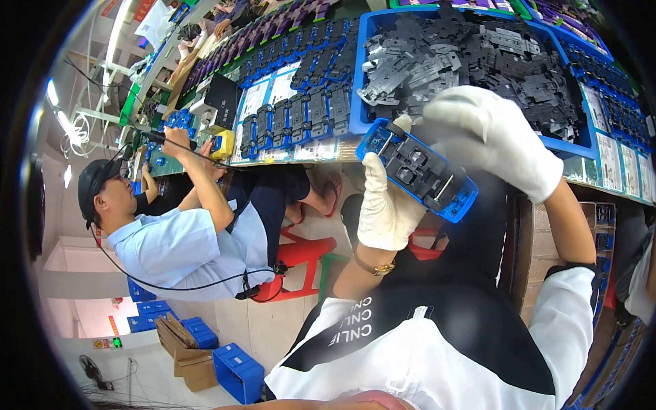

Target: The person assembles toy cars by taking chassis bases from the table, picking plastic components from a tray, and pressing them into the bases by hand.

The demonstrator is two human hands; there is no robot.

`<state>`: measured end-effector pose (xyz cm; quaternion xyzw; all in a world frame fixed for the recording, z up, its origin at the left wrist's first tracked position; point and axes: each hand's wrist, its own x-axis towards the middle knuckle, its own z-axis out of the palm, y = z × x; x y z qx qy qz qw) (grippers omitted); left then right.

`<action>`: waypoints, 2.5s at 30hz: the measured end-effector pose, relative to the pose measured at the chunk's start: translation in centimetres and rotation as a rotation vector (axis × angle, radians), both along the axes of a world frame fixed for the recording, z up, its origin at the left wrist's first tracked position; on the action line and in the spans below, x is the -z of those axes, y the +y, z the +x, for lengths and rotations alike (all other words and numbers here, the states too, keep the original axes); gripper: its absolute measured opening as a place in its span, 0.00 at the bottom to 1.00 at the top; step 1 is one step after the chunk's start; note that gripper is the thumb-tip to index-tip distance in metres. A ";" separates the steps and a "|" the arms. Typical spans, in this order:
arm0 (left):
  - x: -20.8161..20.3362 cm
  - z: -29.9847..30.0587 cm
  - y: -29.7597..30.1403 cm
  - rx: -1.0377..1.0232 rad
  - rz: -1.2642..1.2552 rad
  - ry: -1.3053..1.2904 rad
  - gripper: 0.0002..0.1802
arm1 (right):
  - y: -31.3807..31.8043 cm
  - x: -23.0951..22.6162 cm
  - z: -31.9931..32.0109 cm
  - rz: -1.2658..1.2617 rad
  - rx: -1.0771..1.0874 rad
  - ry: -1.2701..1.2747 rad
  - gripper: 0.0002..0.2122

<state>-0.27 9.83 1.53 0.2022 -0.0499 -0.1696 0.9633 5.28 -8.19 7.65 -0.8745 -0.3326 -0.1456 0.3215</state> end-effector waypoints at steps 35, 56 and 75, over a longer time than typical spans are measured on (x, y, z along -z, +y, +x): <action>2.2 0.6 1.1 -0.334 -0.048 0.046 0.30 | 4.2 5.6 -6.8 0.752 0.033 0.691 0.25; 1.6 0.1 2.3 -0.574 0.127 -0.047 0.26 | 7.6 7.4 -7.7 1.013 0.012 0.920 0.29; 5.4 0.3 7.9 -0.793 0.683 0.138 0.33 | 8.9 9.1 -8.3 0.689 0.098 0.613 0.25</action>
